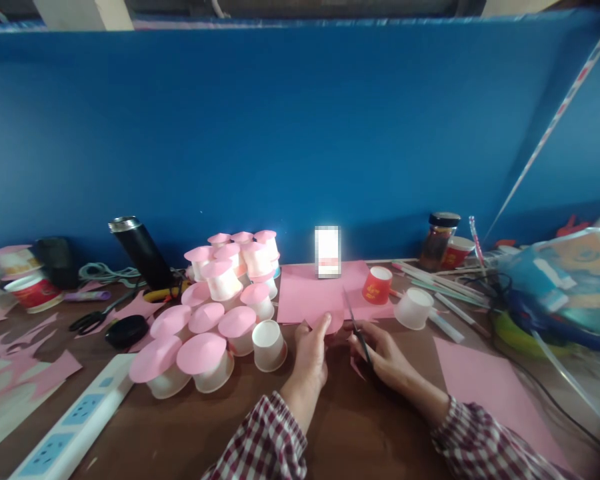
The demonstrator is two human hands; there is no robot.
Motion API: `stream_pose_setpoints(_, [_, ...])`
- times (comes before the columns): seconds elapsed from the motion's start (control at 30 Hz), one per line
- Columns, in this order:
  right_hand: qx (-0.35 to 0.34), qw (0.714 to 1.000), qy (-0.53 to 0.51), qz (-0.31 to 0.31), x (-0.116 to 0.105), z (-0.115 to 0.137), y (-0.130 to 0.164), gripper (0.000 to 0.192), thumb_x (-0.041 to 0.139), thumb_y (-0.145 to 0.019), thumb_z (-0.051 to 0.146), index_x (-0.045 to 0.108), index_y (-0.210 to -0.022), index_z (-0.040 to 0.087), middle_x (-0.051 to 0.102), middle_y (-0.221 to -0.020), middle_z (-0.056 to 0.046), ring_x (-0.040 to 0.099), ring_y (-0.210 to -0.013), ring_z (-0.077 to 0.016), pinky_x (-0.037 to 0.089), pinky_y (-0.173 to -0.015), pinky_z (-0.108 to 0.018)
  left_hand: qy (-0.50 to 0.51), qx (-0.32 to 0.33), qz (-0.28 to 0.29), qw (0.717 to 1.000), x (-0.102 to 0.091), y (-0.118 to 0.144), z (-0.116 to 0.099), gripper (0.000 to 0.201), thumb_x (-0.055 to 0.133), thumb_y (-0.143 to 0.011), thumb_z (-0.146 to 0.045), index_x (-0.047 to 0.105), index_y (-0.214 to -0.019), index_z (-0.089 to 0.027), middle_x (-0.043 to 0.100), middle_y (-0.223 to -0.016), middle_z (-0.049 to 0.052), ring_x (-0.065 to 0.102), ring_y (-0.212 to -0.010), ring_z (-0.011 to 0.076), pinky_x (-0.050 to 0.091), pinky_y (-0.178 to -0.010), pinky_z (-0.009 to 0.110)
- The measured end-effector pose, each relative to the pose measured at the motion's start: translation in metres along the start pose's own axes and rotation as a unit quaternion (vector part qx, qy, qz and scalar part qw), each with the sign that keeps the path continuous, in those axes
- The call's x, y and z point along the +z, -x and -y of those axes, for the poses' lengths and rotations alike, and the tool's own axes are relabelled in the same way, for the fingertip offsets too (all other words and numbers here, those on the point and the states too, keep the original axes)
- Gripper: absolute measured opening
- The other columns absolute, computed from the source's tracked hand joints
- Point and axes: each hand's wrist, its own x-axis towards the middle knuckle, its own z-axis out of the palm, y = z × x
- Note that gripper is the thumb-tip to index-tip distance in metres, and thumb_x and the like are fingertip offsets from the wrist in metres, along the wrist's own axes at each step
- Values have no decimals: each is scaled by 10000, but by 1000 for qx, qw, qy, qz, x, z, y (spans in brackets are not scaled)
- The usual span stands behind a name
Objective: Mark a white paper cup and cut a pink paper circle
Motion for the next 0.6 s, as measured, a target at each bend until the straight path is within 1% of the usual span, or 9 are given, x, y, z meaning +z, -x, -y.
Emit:
stream_pose_setpoints(0.13, [-9,1000,15,2,1,1,1,416,634,-784,460,571,-1065,160,569,-677,10,502,-521,-100,408,-459,-215,2,6,-4,1000,-2,-3,5,389,781,-624,-325,549,-884,-151,684,-789,60,666,-671,173,528,-635,284])
stream_pose_setpoints(0.33, [-21,999,20,22,-1,-2,0,406,636,-788,446,566,-1069,160,568,-689,8,493,-551,-102,393,-468,-201,-18,24,-1,1000,-4,-6,9,414,780,-624,-349,599,-915,-117,692,-839,87,666,-719,168,517,-665,266])
stream_pose_setpoints(0.6, [-8,1000,7,28,0,-2,1,401,637,-782,467,565,-1029,159,547,-671,19,477,-529,-91,375,-444,-190,-27,35,17,999,-5,-5,9,435,791,-598,-367,606,-893,-107,683,-796,77,663,-671,181,524,-650,303])
